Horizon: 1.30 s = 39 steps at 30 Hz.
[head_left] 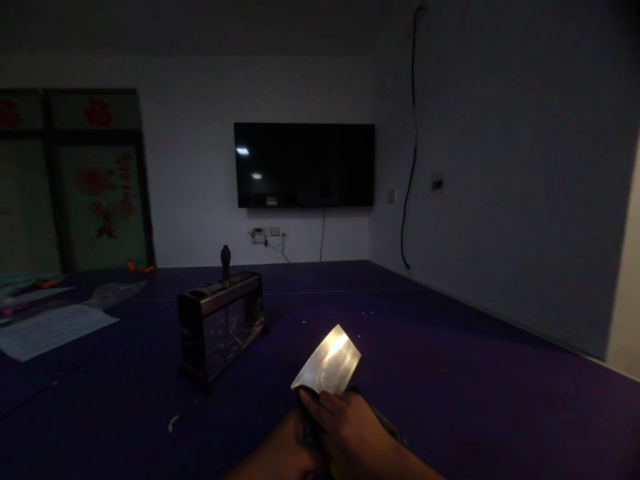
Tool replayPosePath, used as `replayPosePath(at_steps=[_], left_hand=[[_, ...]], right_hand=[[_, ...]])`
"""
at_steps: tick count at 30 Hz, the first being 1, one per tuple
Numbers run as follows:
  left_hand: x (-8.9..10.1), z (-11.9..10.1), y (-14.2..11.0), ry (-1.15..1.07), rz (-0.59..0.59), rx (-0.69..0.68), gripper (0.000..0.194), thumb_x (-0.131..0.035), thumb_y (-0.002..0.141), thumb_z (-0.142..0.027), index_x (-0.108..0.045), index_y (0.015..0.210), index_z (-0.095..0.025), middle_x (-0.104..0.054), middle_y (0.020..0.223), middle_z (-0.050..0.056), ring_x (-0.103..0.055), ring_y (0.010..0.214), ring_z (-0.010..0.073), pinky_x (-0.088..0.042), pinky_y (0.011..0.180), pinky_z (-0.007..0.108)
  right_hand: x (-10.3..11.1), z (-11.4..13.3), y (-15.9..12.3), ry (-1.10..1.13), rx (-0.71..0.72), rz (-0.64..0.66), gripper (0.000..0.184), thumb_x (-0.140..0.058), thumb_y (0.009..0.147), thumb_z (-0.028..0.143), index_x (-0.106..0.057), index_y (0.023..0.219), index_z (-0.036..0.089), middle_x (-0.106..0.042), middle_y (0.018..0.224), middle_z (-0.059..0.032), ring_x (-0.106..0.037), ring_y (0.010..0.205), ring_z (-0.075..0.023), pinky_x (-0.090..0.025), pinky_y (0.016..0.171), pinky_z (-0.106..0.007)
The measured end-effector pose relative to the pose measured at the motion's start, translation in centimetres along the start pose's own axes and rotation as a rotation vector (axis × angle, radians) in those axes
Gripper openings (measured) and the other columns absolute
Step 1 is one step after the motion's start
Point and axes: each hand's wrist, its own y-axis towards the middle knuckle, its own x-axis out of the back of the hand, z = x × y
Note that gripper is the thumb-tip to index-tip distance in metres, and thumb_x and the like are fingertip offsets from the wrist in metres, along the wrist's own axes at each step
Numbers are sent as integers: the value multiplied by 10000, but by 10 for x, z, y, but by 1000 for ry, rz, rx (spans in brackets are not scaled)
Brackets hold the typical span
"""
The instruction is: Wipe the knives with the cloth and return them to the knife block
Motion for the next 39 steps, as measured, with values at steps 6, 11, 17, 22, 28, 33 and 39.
replayPosePath(at_steps=[6, 11, 17, 22, 28, 33, 39], left_hand=[[1, 0, 2, 21, -4, -1, 198, -611, 473, -79, -533, 645, -139, -524, 610, -14, -511, 619, 123, -369, 536, 207], [-1, -9, -3, 36, -40, 18, 203, -597, 471, -59, -533, 642, -148, -532, 622, -16, -538, 658, 138, -402, 580, 216], [-3, -15, -5, 131, -35, 46, 249, -556, 484, -16, -593, 701, -132, -595, 691, 7, -571, 733, 161, -420, 630, 225], [-3, -15, -5, 172, -125, 38, 346, -555, 474, 19, -606, 772, -149, -639, 807, 11, -585, 833, 187, -441, 707, 240], [-2, -9, 0, 32, -35, -13, 288, -529, 454, -3, -581, 700, -143, -611, 694, -6, -576, 719, 153, -418, 613, 212], [3, 0, -2, 60, -65, 153, 197, -516, 440, -35, -549, 608, -132, -491, 492, -55, -398, 432, 59, -263, 409, 183], [7, 10, -3, 10, -92, 178, 470, -577, 459, -24, -593, 917, -127, -598, 671, -15, -518, 558, 99, -341, 476, 178]], right_hand=[[4, 1, 0, 19, 8, 27, 586, -466, 772, 209, -339, 1338, 119, -641, 952, -100, -613, 690, -200, -419, 559, -287], [-1, -1, -2, 12, 19, -22, 584, -471, 793, 241, -323, 1347, 128, -638, 932, -94, -607, 679, -192, -411, 554, -285], [1, 2, 1, 26, 43, -24, 553, -462, 796, 181, -351, 1333, 107, -642, 958, -104, -628, 703, -203, -441, 579, -296], [3, 5, 3, 56, 49, -21, 552, -461, 803, 183, -347, 1337, 100, -635, 1004, -119, -634, 772, -214, -464, 632, -300], [1, 2, 2, 12, -35, 5, 620, -507, 751, 199, -350, 1350, 160, -637, 978, -93, -623, 704, -216, -453, 598, -308], [2, -8, 4, -11, -209, 13, 599, -461, 738, 106, -397, 1330, 159, -645, 949, -99, -617, 679, -191, -449, 581, -271], [4, -17, 3, 20, -376, -44, 569, -381, 771, 80, -408, 1330, 184, -669, 901, -77, -632, 660, -175, -461, 581, -244]])
